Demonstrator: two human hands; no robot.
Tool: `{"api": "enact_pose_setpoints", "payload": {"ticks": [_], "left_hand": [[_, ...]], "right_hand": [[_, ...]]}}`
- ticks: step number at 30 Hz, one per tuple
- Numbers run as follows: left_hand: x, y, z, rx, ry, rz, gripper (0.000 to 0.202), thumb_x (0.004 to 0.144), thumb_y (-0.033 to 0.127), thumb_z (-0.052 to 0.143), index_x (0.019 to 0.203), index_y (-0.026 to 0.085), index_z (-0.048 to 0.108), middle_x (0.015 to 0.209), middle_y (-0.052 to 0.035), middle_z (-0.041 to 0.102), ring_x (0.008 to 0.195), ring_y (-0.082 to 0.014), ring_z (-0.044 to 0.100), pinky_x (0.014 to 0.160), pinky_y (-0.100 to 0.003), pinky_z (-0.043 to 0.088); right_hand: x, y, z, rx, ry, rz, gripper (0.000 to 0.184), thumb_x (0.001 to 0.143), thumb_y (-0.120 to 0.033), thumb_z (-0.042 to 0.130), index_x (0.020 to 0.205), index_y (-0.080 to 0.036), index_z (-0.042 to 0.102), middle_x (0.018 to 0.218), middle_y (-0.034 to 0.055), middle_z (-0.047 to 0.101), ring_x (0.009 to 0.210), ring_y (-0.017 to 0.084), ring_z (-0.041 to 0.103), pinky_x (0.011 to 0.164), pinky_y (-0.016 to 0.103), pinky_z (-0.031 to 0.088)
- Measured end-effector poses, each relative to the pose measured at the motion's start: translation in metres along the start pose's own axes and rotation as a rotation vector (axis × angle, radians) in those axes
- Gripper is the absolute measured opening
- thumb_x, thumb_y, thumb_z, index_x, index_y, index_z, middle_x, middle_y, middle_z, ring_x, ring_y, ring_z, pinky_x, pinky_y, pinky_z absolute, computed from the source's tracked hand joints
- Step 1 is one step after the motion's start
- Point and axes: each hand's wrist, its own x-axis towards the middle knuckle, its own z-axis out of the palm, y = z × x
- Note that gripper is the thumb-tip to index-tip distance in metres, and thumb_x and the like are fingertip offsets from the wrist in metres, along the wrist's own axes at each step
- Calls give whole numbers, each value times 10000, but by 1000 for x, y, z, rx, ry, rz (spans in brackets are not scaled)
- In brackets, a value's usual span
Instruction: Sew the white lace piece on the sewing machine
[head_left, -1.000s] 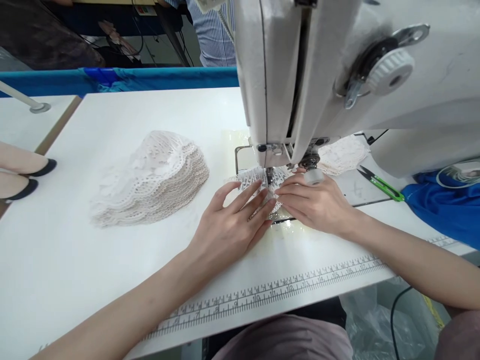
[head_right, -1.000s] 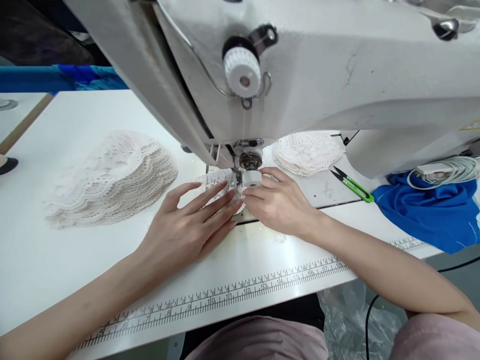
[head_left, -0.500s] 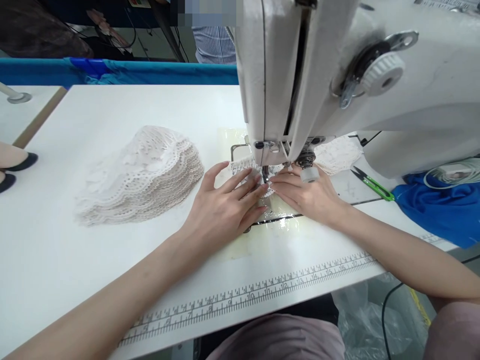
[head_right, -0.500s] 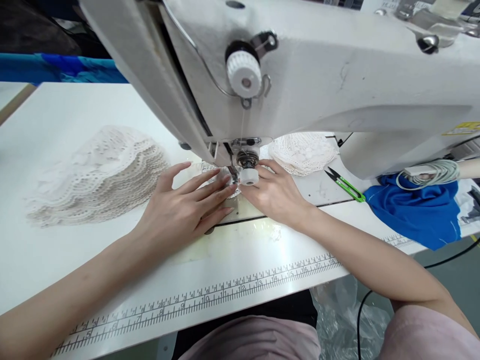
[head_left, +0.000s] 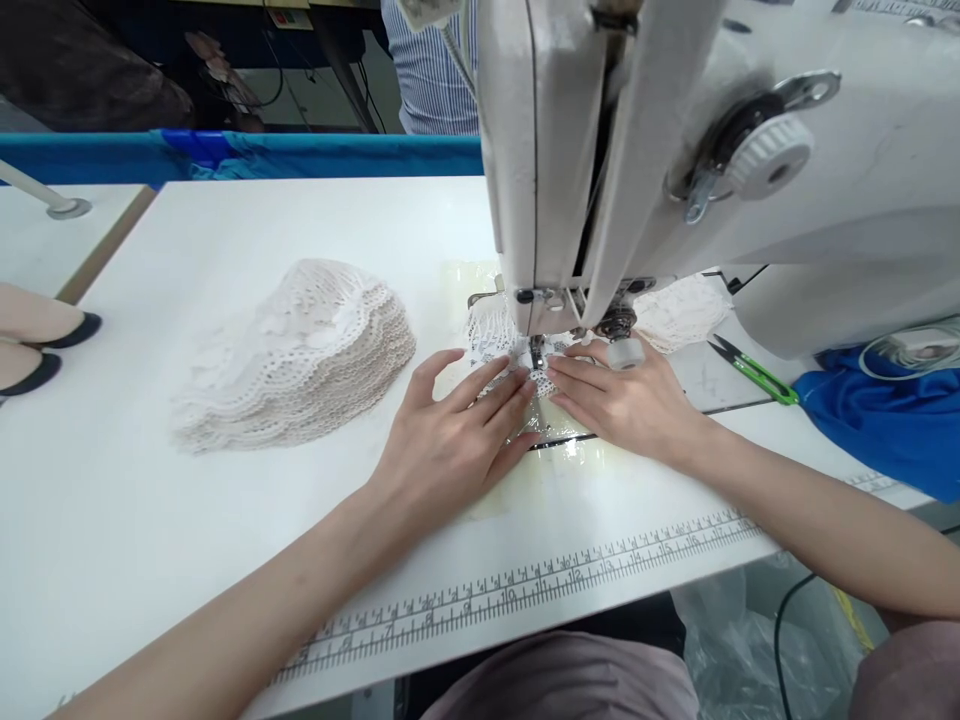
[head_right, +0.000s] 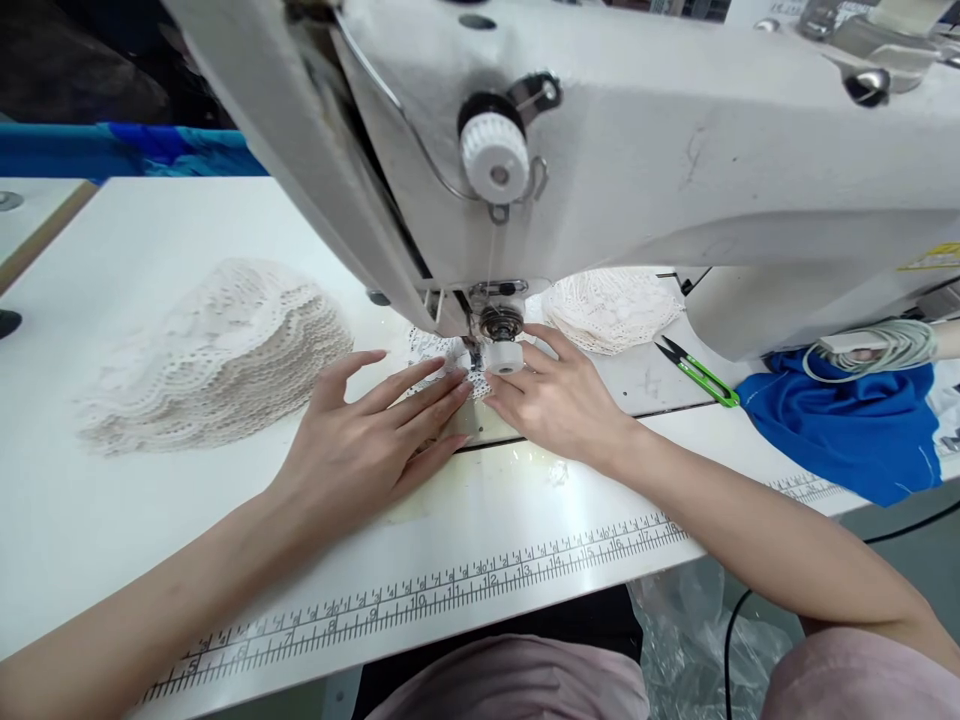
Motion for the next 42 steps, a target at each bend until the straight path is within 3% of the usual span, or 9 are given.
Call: {"api": "enact_pose_setpoints", "payload": {"ticks": [12,18,33,42], "left_hand": [[4,-5,5,-47,-20,-35,316,947,323,516,1195,154,618,1182,-91,689,1155,-263,616,1002,-505,361],[4,-9,8,-59,-27,-54,313,959,350,490,1204,197,608,1192,-67,684,1159,-263,612,999,-505,361],[6,-10,9,-124,-78,-105,350,954,382,487,1234,209,605,1238,-70,657,1193,-268,585,1003,-511,372],[3,-17,13,-66,-60,-140,388,959,360,487,1257,127,572,1307,-105,613,1256,-262,538,1065,-460,374]], "right_hand": [[2,-1,0,-34,-37,46,271,976,-298,490,936,-182,731,938,19,760,957,191,618,1053,397,360],[3,-1,1,-13,-107,75,293,984,-320,465,994,-188,726,955,47,756,981,218,610,1020,446,372],[6,2,2,-54,-97,72,297,984,-296,456,1058,-171,714,1017,63,746,981,228,603,962,426,395],[3,1,6,-33,-100,104,302,989,-301,442,1063,-181,709,1055,67,735,1012,222,603,1012,446,372]]}}
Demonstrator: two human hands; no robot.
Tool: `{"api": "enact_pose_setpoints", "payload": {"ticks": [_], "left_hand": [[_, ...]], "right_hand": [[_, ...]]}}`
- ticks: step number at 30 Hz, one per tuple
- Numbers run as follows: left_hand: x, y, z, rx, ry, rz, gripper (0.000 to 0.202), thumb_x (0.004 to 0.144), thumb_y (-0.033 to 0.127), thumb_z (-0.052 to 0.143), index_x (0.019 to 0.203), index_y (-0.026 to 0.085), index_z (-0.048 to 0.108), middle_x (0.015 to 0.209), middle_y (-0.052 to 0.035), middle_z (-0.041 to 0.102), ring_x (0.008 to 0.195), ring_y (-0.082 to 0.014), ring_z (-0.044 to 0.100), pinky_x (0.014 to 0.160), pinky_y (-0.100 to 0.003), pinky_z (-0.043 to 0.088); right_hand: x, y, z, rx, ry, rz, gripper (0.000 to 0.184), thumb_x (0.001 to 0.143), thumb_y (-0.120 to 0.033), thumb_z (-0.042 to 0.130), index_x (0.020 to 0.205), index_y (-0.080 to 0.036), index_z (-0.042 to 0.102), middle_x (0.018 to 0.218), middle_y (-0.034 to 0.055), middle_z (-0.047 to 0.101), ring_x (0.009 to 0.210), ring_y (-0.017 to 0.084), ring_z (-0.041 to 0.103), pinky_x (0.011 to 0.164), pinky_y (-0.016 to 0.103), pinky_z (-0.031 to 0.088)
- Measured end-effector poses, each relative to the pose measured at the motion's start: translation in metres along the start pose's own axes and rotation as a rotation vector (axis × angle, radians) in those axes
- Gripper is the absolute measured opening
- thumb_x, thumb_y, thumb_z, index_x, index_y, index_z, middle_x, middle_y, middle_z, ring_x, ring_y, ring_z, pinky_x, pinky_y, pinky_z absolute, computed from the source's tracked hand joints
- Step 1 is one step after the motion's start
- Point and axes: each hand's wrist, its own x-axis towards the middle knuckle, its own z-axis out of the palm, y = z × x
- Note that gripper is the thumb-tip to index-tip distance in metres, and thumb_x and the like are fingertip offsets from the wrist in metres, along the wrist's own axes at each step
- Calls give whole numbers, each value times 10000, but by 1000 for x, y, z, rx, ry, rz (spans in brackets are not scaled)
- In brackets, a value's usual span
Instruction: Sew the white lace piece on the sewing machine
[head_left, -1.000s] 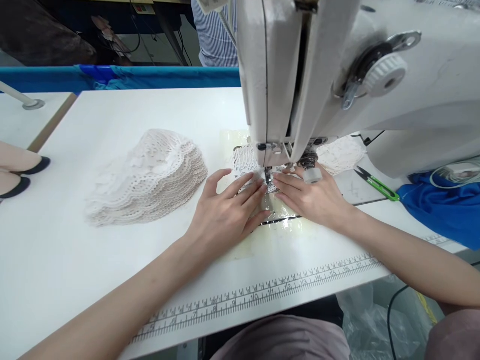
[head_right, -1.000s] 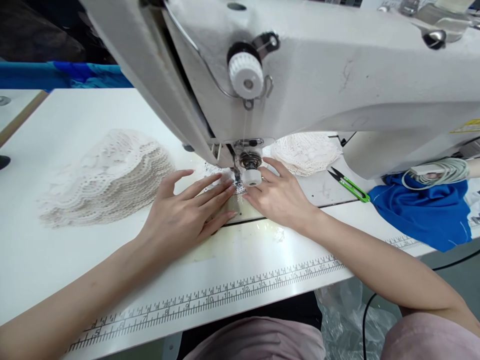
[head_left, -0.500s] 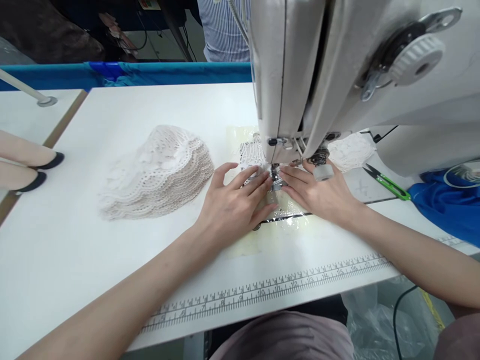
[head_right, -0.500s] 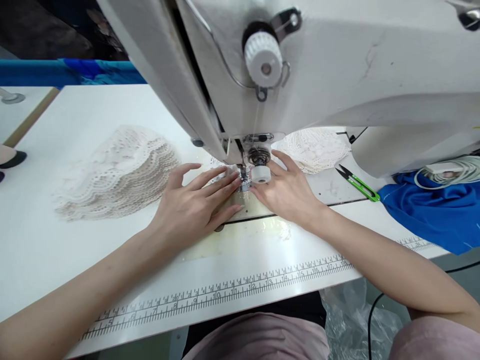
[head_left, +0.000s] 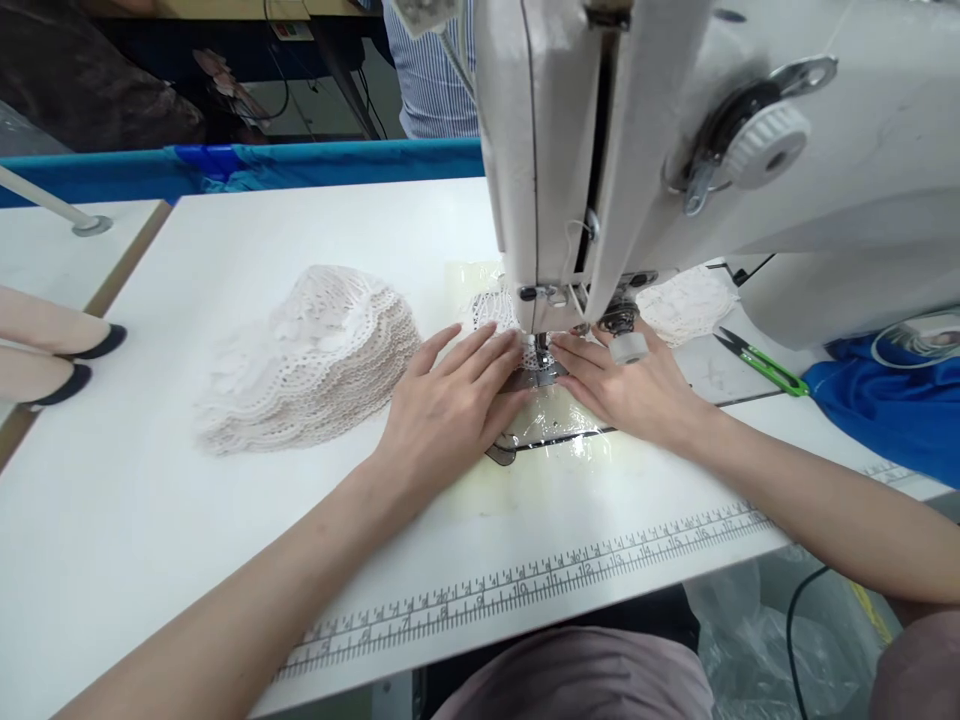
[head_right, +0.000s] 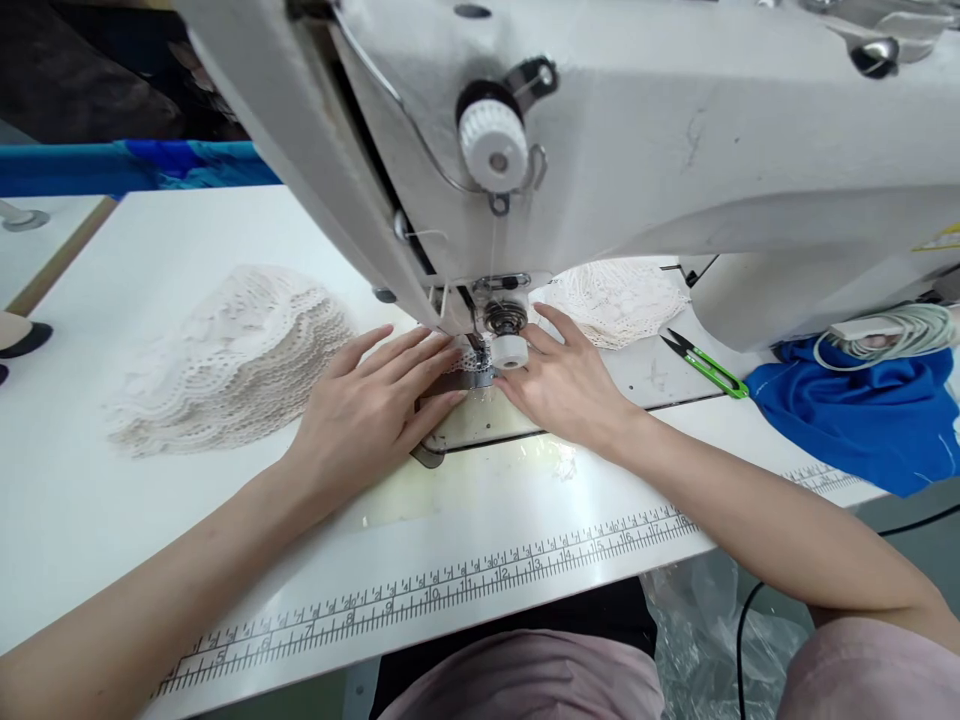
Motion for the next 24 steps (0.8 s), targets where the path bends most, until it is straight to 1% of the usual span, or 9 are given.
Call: {"api": "enact_pose_setpoints", "payload": {"ticks": [2,4,6,7,9,12,17,20,24], "left_hand": [[-1,0,-2,48,-15,-3,401,961,379,477,1258,125,569,1275,-123,633,1200,-284,579,1038,-480,383],[-2,1,-7,109,19,12,357,953,384,491,1192,147,612,1084,-104,720,949,-267,686,915,-467,439],[-3,2,-11,136,73,22,264,944,343,514,1101,181,650,832,-38,738,667,-204,674,771,-418,456],[-3,2,-13,130,98,27,220,939,313,522,1063,194,659,756,-14,722,602,-184,648,718,-395,447],[-1,3,-14,76,116,41,173,928,250,527,1033,211,659,802,-11,730,685,-187,666,716,-378,447],[0,3,-12,-48,89,59,187,917,196,528,1062,213,645,1032,-28,731,906,-200,672,815,-384,457],[0,5,-9,-202,39,23,224,930,182,509,1104,186,650,1061,-38,721,851,-178,646,814,-385,443],[-2,6,-8,-208,-1,44,251,937,199,504,1141,202,650,1167,-31,695,879,-192,620,788,-382,440],[-2,10,-9,-88,-22,90,262,935,264,531,1167,231,646,1220,-14,677,951,-229,607,775,-396,427]], "right_hand": [[0,0,-2,15,0,-14,261,968,-232,468,1042,-177,712,1055,69,732,1003,217,607,1026,447,367],[-1,1,-7,36,-10,-41,253,930,-133,481,1026,-173,712,1048,66,733,991,211,614,1010,439,386],[-1,-1,-12,45,-11,-49,291,896,-67,471,1026,-175,707,1043,55,735,978,202,623,972,414,418],[-1,-2,-14,51,0,-42,310,886,-48,463,1033,-176,704,1041,50,737,964,196,629,946,396,434],[-1,-6,-18,93,32,-34,331,884,-36,450,1064,-171,691,1048,47,736,935,183,640,883,359,464],[-2,-14,-19,202,50,-70,328,890,-31,437,1088,-142,673,1087,59,722,919,176,646,763,313,487],[-3,-17,-17,193,-47,-16,326,839,16,426,992,-113,684,1106,90,710,846,180,644,640,291,465],[-3,-13,-16,154,-80,18,370,800,41,409,1019,-116,663,1122,101,704,824,178,640,678,296,469],[-3,-9,-15,93,-72,18,358,817,17,406,1021,-146,650,1081,82,719,919,190,634,810,320,468]]}}
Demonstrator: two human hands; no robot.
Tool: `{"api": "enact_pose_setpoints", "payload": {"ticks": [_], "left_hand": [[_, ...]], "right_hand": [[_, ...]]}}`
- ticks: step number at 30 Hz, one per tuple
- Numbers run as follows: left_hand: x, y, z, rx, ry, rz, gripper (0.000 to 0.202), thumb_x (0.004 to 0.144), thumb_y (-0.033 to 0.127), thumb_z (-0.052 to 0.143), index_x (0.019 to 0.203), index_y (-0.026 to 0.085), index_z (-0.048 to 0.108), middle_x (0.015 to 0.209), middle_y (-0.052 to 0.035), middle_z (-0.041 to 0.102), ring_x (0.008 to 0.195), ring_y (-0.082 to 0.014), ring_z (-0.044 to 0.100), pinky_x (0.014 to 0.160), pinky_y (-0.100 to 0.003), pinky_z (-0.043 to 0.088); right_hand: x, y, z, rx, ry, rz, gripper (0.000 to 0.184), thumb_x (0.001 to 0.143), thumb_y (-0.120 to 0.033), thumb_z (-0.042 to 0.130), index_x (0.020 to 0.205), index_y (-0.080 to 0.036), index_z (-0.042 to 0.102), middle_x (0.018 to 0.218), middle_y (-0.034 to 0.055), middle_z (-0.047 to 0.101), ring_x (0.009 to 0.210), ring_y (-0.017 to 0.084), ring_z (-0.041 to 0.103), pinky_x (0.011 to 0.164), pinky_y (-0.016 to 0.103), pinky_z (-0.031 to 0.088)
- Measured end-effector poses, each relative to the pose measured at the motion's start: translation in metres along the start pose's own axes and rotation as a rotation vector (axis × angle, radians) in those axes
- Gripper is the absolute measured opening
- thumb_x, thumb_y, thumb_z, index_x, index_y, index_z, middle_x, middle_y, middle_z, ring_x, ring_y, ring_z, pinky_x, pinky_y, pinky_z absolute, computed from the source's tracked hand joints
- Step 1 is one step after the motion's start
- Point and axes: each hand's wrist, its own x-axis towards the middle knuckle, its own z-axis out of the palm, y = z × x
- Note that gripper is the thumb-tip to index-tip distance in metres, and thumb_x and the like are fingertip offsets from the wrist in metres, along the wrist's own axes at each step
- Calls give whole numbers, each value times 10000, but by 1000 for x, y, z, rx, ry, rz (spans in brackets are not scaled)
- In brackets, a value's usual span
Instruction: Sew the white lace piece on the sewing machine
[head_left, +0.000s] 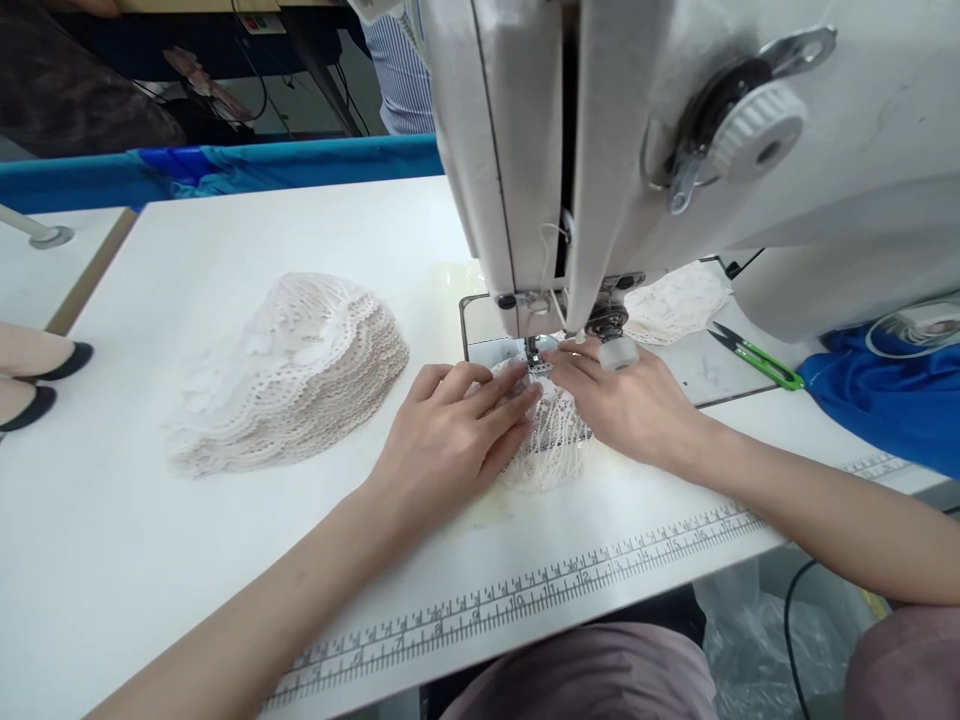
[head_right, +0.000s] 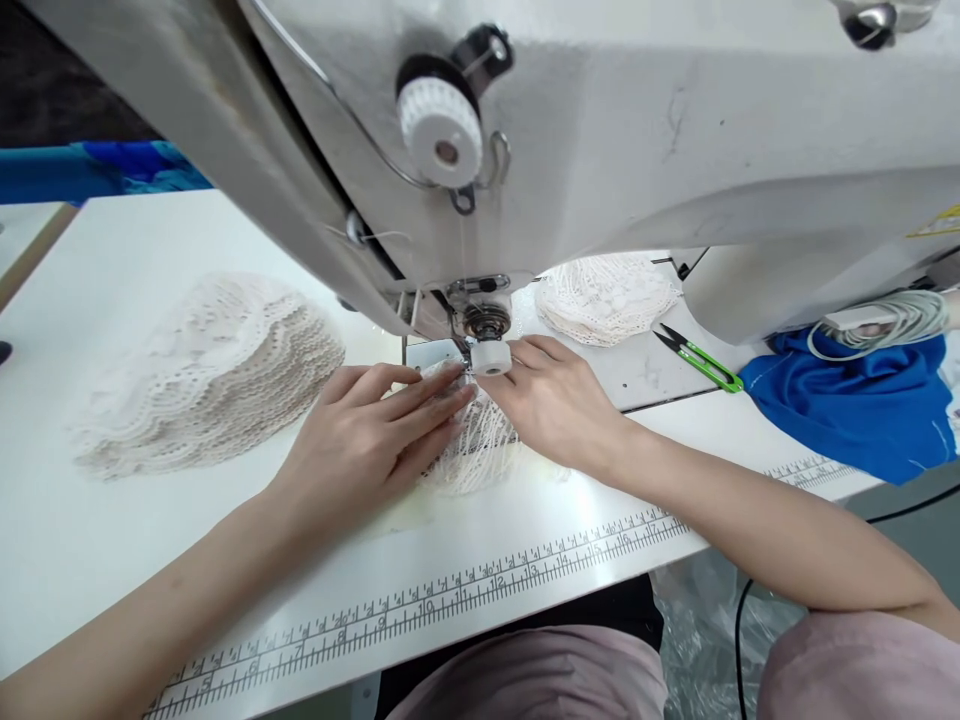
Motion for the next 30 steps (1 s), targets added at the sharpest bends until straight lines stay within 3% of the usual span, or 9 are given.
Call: {"api": "enact_pose_setpoints", "payload": {"ticks": [7,13,20,30], "left_hand": [[2,8,-1,97,9,5,269,950,307,522,1173,213,638,1188,-54,692,1162,-268,585,852,-438,373],[3,11,3,150,43,-3,284,952,340,526,1171,201,639,1161,-64,704,1147,-258,604,852,-431,370],[4,14,2,166,51,-5,272,946,348,535,1141,196,650,1154,-72,706,1137,-249,609,834,-422,378],[4,15,5,174,63,-13,295,953,371,522,1154,190,637,1159,-78,703,1140,-246,611,831,-431,395]], "right_hand": [[3,4,1,-63,42,-18,310,833,-32,442,1039,-132,652,1084,95,719,1022,203,620,943,351,441],[3,5,2,-33,20,-13,284,874,-86,456,1094,-116,635,1119,106,706,1081,208,605,970,372,438],[3,6,3,-14,71,-4,274,923,-193,486,1138,-99,627,1020,127,722,1011,213,626,913,366,467],[3,8,7,-3,79,-27,197,930,-174,478,953,-128,668,919,84,738,1075,212,608,979,386,414]]}}
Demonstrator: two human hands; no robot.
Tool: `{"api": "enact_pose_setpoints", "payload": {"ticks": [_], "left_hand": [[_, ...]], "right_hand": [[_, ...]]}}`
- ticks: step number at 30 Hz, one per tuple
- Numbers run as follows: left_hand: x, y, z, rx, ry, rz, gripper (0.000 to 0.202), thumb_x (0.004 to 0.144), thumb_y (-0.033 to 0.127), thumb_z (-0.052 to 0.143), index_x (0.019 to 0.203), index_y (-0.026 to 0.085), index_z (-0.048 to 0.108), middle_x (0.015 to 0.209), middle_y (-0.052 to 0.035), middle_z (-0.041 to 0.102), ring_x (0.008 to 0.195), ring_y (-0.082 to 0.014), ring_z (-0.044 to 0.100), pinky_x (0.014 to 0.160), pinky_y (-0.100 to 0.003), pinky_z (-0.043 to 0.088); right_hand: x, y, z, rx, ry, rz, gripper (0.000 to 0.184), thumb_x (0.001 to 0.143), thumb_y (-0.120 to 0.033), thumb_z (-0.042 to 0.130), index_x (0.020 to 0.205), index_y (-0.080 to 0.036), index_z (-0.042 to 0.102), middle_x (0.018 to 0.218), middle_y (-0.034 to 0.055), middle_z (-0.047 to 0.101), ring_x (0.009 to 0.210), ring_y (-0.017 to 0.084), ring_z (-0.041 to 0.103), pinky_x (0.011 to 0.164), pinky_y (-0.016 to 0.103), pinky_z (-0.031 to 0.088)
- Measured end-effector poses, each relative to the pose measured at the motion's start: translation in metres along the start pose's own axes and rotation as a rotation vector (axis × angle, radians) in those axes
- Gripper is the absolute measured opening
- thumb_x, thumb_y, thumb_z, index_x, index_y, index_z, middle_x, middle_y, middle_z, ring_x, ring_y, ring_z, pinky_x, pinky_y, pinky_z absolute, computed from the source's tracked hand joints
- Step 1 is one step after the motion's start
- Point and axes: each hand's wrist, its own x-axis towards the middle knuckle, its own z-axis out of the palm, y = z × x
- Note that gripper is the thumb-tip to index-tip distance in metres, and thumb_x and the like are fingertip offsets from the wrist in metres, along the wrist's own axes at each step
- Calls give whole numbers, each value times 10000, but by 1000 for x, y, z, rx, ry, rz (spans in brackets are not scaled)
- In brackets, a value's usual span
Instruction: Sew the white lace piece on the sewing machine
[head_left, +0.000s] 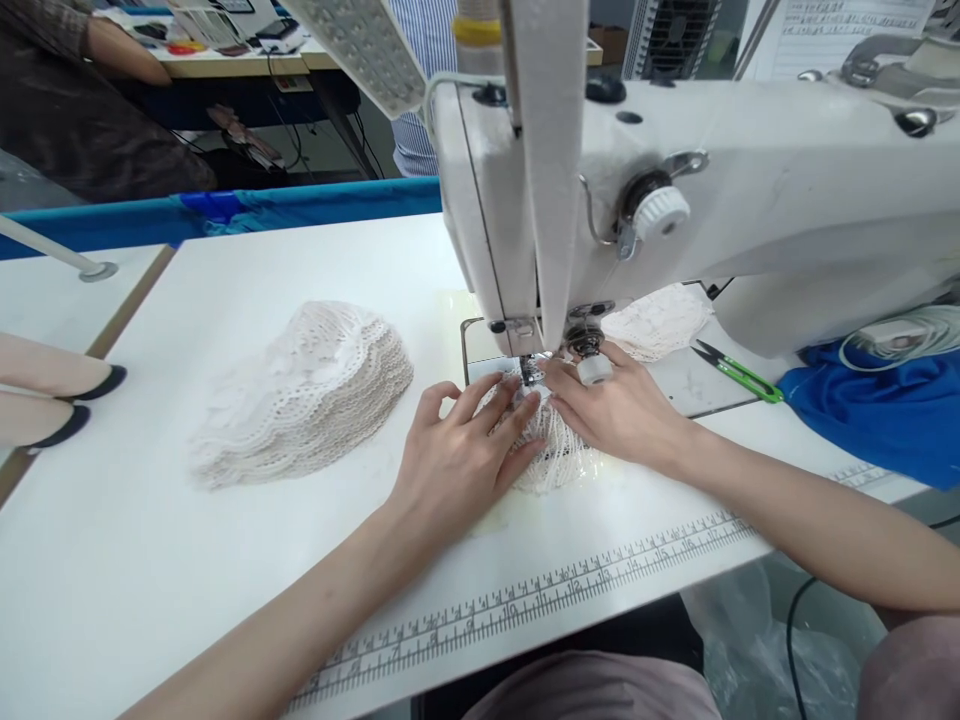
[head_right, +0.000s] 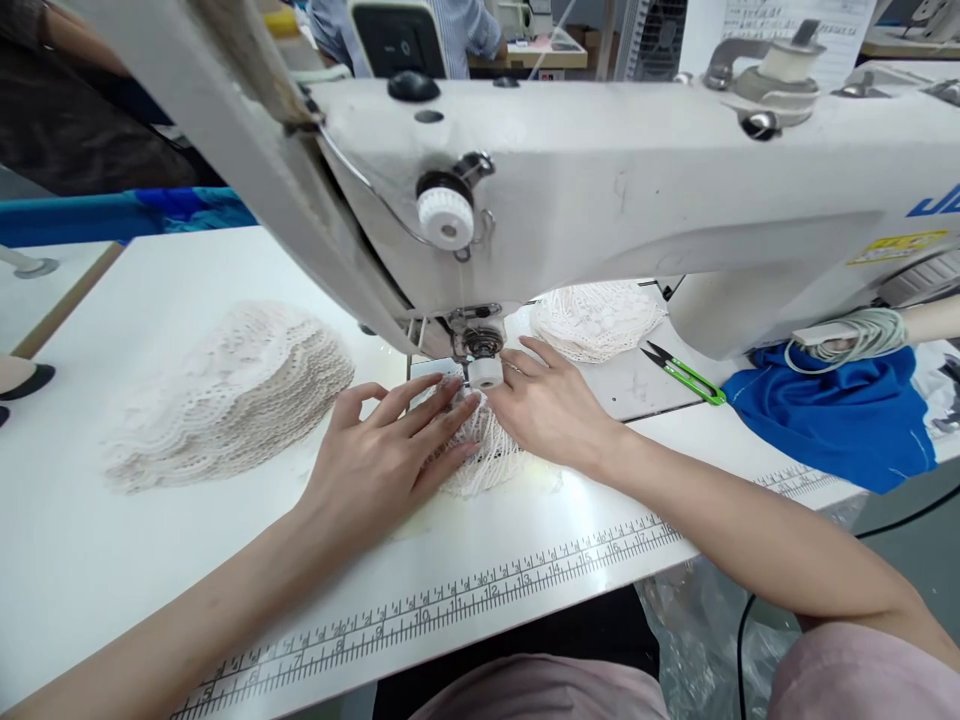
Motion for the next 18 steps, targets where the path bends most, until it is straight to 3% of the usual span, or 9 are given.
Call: {"api": "enact_pose_setpoints", "payload": {"ticks": [4,8,11,13,15,16,18], "left_hand": [[-1,-2,-2,21,45,25,297,936,351,552,1153,164,629,1160,-90,702,1138,-262,613,853,-445,428],[-5,-10,-9,-124,64,216,406,899,464,575,1095,115,639,1072,-97,724,1026,-255,653,875,-401,494],[-8,-13,-11,-158,18,303,346,919,410,554,1027,93,641,1001,-105,722,952,-250,665,801,-362,538],[-8,-12,-9,-134,42,259,171,925,228,546,998,97,628,966,-94,720,922,-236,668,737,-337,547],[-9,-8,-5,-182,77,140,98,914,126,531,967,108,611,924,-78,715,848,-204,667,666,-307,542],[-8,-6,-3,-228,91,72,84,914,122,532,955,113,605,915,-74,712,821,-191,664,648,-296,539],[-8,-2,-1,-306,108,1,91,912,157,556,973,109,602,939,-86,709,817,-181,660,665,-291,546]], "right_hand": [[0,-1,-4,0,28,-44,195,900,-108,485,963,-152,664,936,49,738,991,197,625,923,363,424],[-1,-3,-11,67,96,-121,237,890,-70,454,904,-162,672,917,17,730,758,143,611,753,294,433],[-4,-3,-15,206,86,-140,266,942,-315,483,866,-141,670,857,44,708,655,135,559,638,287,411],[-5,-3,-15,283,52,-158,508,904,-584,469,902,-114,663,871,84,692,715,171,576,604,299,405],[-5,-4,-14,294,9,-156,656,852,-709,442,957,-95,649,909,111,685,787,208,589,599,311,408],[-5,-5,-13,271,-4,-146,613,869,-673,454,967,-98,644,920,110,685,801,210,590,604,313,410],[-5,-6,-12,194,10,-133,328,935,-415,496,929,-123,646,919,83,697,792,188,592,624,307,412]]}}
